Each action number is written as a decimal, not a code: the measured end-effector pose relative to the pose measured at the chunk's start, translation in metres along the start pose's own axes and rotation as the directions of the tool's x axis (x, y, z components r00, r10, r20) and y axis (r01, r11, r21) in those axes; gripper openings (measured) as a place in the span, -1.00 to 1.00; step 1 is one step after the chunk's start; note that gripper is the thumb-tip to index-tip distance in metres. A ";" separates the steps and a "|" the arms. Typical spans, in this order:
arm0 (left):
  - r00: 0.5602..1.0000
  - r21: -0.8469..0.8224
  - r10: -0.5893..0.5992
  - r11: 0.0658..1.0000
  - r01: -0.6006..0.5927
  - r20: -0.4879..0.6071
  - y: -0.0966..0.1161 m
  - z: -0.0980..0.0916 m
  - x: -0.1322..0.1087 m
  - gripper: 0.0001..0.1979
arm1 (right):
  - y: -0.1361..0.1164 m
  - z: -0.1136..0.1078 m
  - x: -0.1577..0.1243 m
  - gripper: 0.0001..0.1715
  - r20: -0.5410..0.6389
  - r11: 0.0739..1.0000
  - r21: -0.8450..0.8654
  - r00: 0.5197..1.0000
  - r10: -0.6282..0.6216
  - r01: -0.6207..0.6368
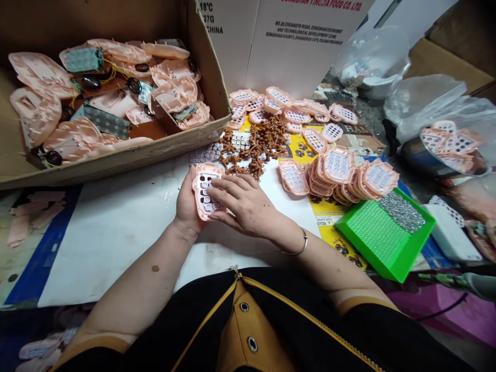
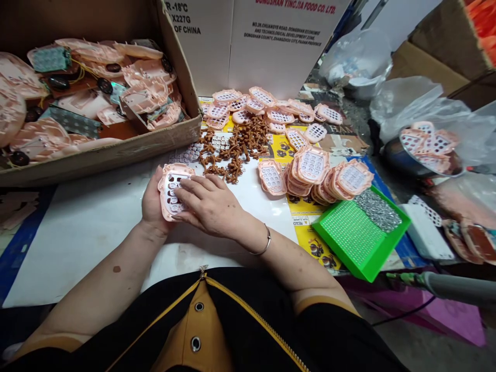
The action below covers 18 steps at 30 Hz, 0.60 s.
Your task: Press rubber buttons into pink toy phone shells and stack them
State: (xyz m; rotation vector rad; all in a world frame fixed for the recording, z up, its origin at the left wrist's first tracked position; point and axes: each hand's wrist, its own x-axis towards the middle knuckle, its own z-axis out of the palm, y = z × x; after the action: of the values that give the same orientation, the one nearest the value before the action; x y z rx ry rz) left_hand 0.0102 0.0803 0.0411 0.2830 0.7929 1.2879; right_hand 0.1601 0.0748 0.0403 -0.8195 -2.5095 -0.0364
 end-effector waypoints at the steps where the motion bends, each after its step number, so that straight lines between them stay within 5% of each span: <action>1: 1.000 0.016 0.007 1.000 -0.007 0.008 0.000 -0.001 0.000 -0.57 | -0.001 0.002 -0.001 -0.37 0.010 1.000 -0.027 1.000 0.015 -0.014; 12: 0.998 0.032 0.039 0.999 -0.041 0.054 -0.005 -0.003 0.001 -0.64 | -0.010 0.005 -0.001 -0.32 0.074 0.994 0.017 0.991 0.109 -0.110; 18: 0.994 0.060 0.051 0.997 -0.058 0.101 0.004 -0.002 -0.004 -0.40 | -0.016 0.003 -0.004 -0.36 -0.042 0.999 -0.022 0.998 -0.042 0.041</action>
State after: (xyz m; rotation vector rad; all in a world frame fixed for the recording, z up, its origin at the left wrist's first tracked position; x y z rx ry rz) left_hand 0.0058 0.0768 0.0436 0.4187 0.7460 1.2914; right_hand 0.1522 0.0598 0.0376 -0.7676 -2.4903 -0.0934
